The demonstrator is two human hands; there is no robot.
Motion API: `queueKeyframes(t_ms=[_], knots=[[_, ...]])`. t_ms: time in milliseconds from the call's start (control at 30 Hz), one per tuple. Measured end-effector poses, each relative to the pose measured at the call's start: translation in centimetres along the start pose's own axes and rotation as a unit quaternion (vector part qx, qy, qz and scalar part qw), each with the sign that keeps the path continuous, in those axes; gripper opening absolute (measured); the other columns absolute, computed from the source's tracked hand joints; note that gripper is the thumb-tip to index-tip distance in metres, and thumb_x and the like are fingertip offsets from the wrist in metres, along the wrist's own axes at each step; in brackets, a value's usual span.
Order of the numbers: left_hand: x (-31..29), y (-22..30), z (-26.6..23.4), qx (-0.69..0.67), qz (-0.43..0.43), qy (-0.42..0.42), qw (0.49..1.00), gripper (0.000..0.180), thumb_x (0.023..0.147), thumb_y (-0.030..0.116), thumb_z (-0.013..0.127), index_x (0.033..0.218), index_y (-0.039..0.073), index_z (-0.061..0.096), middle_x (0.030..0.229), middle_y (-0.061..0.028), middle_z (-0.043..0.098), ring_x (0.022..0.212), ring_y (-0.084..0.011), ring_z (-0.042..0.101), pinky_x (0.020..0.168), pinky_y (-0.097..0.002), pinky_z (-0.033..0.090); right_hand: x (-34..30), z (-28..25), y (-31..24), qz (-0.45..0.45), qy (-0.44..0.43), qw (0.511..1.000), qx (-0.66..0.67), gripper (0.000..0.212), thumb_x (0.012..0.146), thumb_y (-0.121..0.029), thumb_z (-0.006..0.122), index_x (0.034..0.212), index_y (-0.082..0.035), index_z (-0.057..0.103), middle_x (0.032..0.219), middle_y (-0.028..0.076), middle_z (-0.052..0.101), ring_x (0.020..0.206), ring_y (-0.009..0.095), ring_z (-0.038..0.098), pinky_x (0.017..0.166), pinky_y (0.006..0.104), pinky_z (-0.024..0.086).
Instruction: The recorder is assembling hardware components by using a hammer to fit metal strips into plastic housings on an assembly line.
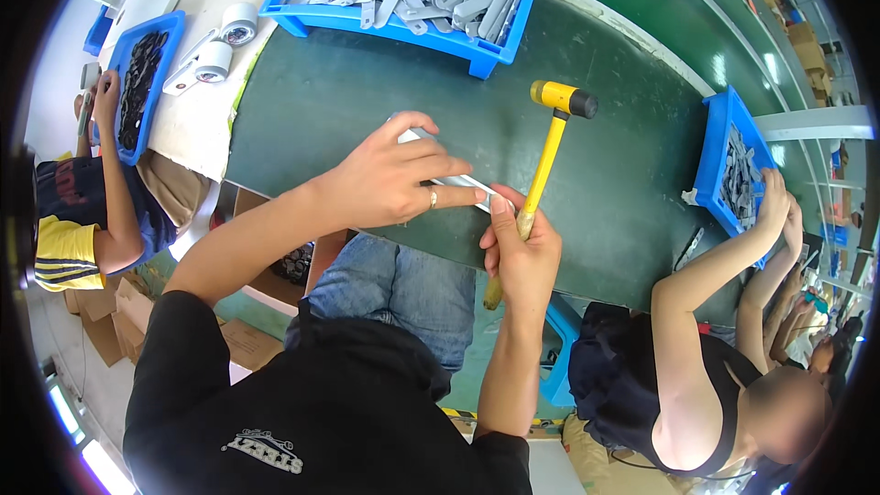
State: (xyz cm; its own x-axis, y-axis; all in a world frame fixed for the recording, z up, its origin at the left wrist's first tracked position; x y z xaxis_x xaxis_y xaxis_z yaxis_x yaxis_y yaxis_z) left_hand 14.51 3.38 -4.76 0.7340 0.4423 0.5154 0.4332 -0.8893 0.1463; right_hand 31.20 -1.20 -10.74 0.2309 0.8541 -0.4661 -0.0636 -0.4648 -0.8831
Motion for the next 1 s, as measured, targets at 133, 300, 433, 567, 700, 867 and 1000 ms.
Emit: queueKeyframes(t_ms=[133, 300, 433, 567, 700, 867, 1000], knots=[[0.0, 0.1, 0.1, -0.006, 0.024, 0.01, 1.0, 0.033, 0.085, 0.015, 0.067, 0.113, 0.028, 0.079, 0.1, 0.0033, 0.071, 0.096, -0.0137, 0.066, 0.104, -0.0392, 0.044, -0.5, 0.0, -0.1, -0.009, 0.011, 1.0, 0.003, 0.029, 0.102, -0.025, 0.07, 0.12, -0.002, 0.072, 0.064, -0.001, 0.059, 0.045, 0.004, 0.046, 0.041, 0.0228, 0.033], [0.0, 0.3, 0.5, 0.001, 0.041, -0.008, 0.999, 0.039, 0.086, 0.014, 0.065, 0.12, 0.027, 0.078, 0.098, 0.004, 0.069, 0.098, -0.014, 0.066, 0.105, -0.0391, 0.044, -5.5, -1.4, -1.0, -0.098, 0.055, 0.991, 0.078, 0.043, 0.109, -0.016, 0.053, 0.15, -0.002, 0.048, 0.064, -0.003, 0.051, 0.048, 0.004, 0.044, 0.043, 0.0223, 0.035], [-0.4, -0.1, 0.4, 0.01, 0.039, -0.007, 0.999, 0.041, 0.085, 0.014, 0.065, 0.122, 0.028, 0.078, 0.096, 0.0039, 0.068, 0.098, -0.0142, 0.066, 0.106, -0.039, 0.044, -10.9, -2.9, -0.6, -0.112, 0.045, 0.99, -0.076, 0.055, 0.111, -0.012, 0.041, 0.164, -0.003, 0.027, 0.064, -0.002, 0.049, 0.049, 0.004, 0.044, 0.046, 0.0215, 0.036], [-0.2, -0.1, 0.6, 0.005, 0.037, -0.004, 0.999, 0.041, 0.085, 0.014, 0.066, 0.121, 0.028, 0.078, 0.094, 0.0032, 0.067, 0.096, -0.0148, 0.066, 0.107, -0.04, 0.044, -14.0, -2.7, -1.1, -0.108, 0.03, 0.986, -0.123, 0.054, 0.11, -0.011, 0.04, 0.163, -0.003, 0.03, 0.063, -0.003, 0.048, 0.049, 0.005, 0.041, 0.047, 0.0225, 0.036], [-0.1, 0.0, 0.7, -0.01, 0.037, -0.004, 0.999, 0.042, 0.084, 0.013, 0.066, 0.121, 0.027, 0.078, 0.093, 0.0025, 0.067, 0.095, -0.0155, 0.066, 0.109, -0.0413, 0.043, -14.1, -2.3, 0.4, -0.089, 0.06, 0.986, -0.126, 0.055, 0.111, -0.013, 0.042, 0.164, -0.005, 0.031, 0.063, -0.003, 0.049, 0.051, 0.005, 0.043, 0.048, 0.0242, 0.038], [-0.2, 0.0, 0.6, -0.016, 0.03, 0.0, 0.999, 0.041, 0.085, 0.012, 0.066, 0.121, 0.027, 0.078, 0.094, 0.0019, 0.068, 0.096, -0.0157, 0.067, 0.111, -0.0423, 0.043, -14.5, -2.8, 0.4, -0.119, 0.069, 0.982, -0.128, 0.053, 0.113, -0.02, 0.042, 0.163, -0.003, 0.032, 0.063, -0.005, 0.045, 0.047, 0.002, 0.038, 0.044, 0.0199, 0.033], [-0.1, 0.0, 0.5, -0.013, 0.025, -0.007, 1.0, 0.04, 0.085, 0.012, 0.066, 0.121, 0.027, 0.078, 0.096, 0.0014, 0.068, 0.097, -0.0157, 0.067, 0.112, -0.043, 0.042, -13.3, -2.5, 2.0, -0.075, 0.048, 0.972, -0.219, 0.053, 0.112, -0.014, 0.042, 0.163, -0.003, 0.032, 0.063, -0.005, 0.043, 0.048, 0.003, 0.04, 0.044, 0.0208, 0.034]])
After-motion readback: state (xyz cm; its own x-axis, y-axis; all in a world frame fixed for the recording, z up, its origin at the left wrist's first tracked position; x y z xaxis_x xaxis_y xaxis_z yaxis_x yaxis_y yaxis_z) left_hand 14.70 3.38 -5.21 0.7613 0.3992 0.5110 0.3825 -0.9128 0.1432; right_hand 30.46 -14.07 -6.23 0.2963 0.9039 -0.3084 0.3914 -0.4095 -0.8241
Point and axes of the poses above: each hand's wrist, its own x-axis towards the middle knuckle, its own z-axis out of the palm, y = z × x, the point moved 8 cm from there along x, towards the middle knuckle
